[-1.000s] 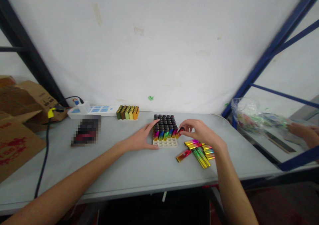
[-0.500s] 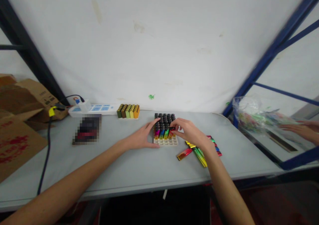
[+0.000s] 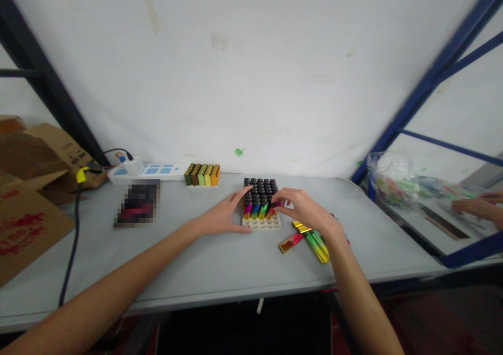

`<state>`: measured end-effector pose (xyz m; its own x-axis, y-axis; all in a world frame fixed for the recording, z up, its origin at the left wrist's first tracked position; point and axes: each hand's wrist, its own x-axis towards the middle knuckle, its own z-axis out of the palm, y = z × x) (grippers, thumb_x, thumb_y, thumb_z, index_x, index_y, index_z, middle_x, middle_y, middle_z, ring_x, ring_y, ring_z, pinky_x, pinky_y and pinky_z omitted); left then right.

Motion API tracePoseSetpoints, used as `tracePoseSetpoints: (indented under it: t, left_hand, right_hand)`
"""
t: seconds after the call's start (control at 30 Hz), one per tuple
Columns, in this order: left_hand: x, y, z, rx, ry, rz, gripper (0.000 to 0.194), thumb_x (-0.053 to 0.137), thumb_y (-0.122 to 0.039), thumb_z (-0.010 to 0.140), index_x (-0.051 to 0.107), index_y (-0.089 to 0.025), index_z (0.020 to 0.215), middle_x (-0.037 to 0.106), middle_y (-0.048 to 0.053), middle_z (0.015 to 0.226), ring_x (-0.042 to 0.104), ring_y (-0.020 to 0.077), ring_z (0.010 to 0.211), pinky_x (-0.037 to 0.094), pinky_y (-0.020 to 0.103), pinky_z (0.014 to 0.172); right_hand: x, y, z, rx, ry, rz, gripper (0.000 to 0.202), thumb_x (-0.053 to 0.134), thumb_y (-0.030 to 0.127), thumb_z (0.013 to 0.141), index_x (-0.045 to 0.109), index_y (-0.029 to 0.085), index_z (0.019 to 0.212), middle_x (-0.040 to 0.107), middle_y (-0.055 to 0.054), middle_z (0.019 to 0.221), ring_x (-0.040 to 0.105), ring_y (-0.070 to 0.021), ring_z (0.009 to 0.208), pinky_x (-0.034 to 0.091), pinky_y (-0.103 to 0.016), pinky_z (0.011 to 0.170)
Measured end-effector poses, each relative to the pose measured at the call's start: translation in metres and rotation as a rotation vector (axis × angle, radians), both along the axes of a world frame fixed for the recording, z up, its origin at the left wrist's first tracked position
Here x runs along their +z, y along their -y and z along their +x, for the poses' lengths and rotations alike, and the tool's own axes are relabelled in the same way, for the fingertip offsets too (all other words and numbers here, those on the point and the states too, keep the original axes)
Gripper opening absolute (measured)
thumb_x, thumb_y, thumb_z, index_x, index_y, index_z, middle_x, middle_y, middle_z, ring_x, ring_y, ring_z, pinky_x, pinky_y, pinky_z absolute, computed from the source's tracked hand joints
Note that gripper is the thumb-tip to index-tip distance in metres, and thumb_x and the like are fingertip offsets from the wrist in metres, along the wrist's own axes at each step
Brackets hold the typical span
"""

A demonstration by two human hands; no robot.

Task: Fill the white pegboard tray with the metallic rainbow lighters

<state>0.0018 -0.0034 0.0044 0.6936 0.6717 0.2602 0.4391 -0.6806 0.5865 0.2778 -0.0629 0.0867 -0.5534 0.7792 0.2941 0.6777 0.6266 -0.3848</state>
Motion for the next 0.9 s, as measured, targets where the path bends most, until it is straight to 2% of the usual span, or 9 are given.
tracePoseSetpoints:
  t: [0.13,0.23,0.4,0.47,0.57,0.63,0.73,0.9]
  left_hand:
    - [0.0,0.0,0.0,0.008,0.004,-0.003,0.124,0.083,-0.06,0.073,0.004,-0.029,0.163,0.025,0.015,0.166,0.032,0.0352,0.15,0.027,0.05,0.124]
    - [0.0,0.001,0.0,0.007,0.001,-0.002,0.124,0.083,-0.06,0.073,0.004,-0.028,0.163,0.026,0.015,0.166,0.032,0.0349,0.15,0.026,0.049,0.125]
    - [0.001,0.001,0.001,0.009,0.007,-0.003,0.124,0.084,-0.059,0.073,0.006,-0.028,0.164,0.028,0.015,0.165,0.033,0.0363,0.15,0.027,0.051,0.124]
    - [0.001,0.001,0.001,0.016,0.007,-0.011,0.123,0.084,-0.059,0.072,0.006,-0.029,0.164,0.029,0.015,0.165,0.034,0.0369,0.149,0.028,0.051,0.124]
    - [0.001,0.001,0.001,0.016,0.009,-0.013,0.123,0.084,-0.06,0.072,0.007,-0.029,0.164,0.029,0.014,0.165,0.035,0.0375,0.149,0.028,0.052,0.124]
    - [0.0,0.001,0.0,0.015,0.011,-0.011,0.123,0.084,-0.06,0.072,0.007,-0.029,0.164,0.028,0.014,0.166,0.034,0.0374,0.149,0.028,0.052,0.124]
    - [0.0,0.001,0.0,0.019,0.007,-0.016,0.124,0.084,-0.061,0.072,0.007,-0.03,0.163,0.027,0.013,0.166,0.033,0.0368,0.15,0.027,0.051,0.125]
    - [0.001,0.001,0.001,0.016,0.002,-0.014,0.123,0.084,-0.06,0.073,0.007,-0.029,0.163,0.028,0.014,0.165,0.035,0.0363,0.149,0.027,0.05,0.124]
  right_hand:
    - [-0.002,-0.001,0.0,-0.021,-0.013,0.041,0.014,0.065,0.02,0.093,0.071,0.021,0.105,0.065,-0.007,0.11,0.064,-0.0185,0.094,0.053,-0.034,0.09]
    - [0.002,0.0,0.004,-0.044,-0.019,0.038,0.015,0.062,0.021,0.095,0.07,0.021,0.108,0.066,-0.007,0.107,0.065,-0.0173,0.089,0.054,-0.033,0.087]
    - [0.005,-0.002,0.035,-0.161,0.041,-0.089,0.016,0.06,0.023,0.094,0.073,0.019,0.102,0.073,-0.006,0.095,0.068,-0.0182,0.084,0.054,-0.031,0.082]
    - [0.0,-0.003,0.054,-0.238,0.105,-0.218,0.016,0.065,0.024,0.09,0.075,0.019,0.101,0.075,-0.007,0.095,0.07,-0.0195,0.085,0.055,-0.031,0.081]
    - [-0.011,-0.006,0.077,-0.36,0.224,-0.424,0.027,0.075,0.026,0.078,0.078,0.021,0.105,0.077,-0.008,0.099,0.072,-0.0224,0.088,0.056,-0.03,0.079]
    - [-0.018,-0.01,0.088,-0.413,0.29,-0.503,0.034,0.079,0.03,0.073,0.079,0.023,0.106,0.078,-0.008,0.101,0.072,-0.0237,0.088,0.056,-0.03,0.077]
    - [-0.027,-0.017,0.093,-0.422,0.327,-0.52,0.032,0.079,0.031,0.072,0.08,0.024,0.103,0.077,-0.006,0.102,0.072,-0.0238,0.09,0.055,-0.03,0.079]
    - [-0.032,-0.026,0.086,-0.427,0.364,-0.496,0.027,0.08,0.027,0.071,0.079,0.022,0.097,0.076,-0.007,0.103,0.07,-0.0243,0.095,0.053,-0.029,0.079]
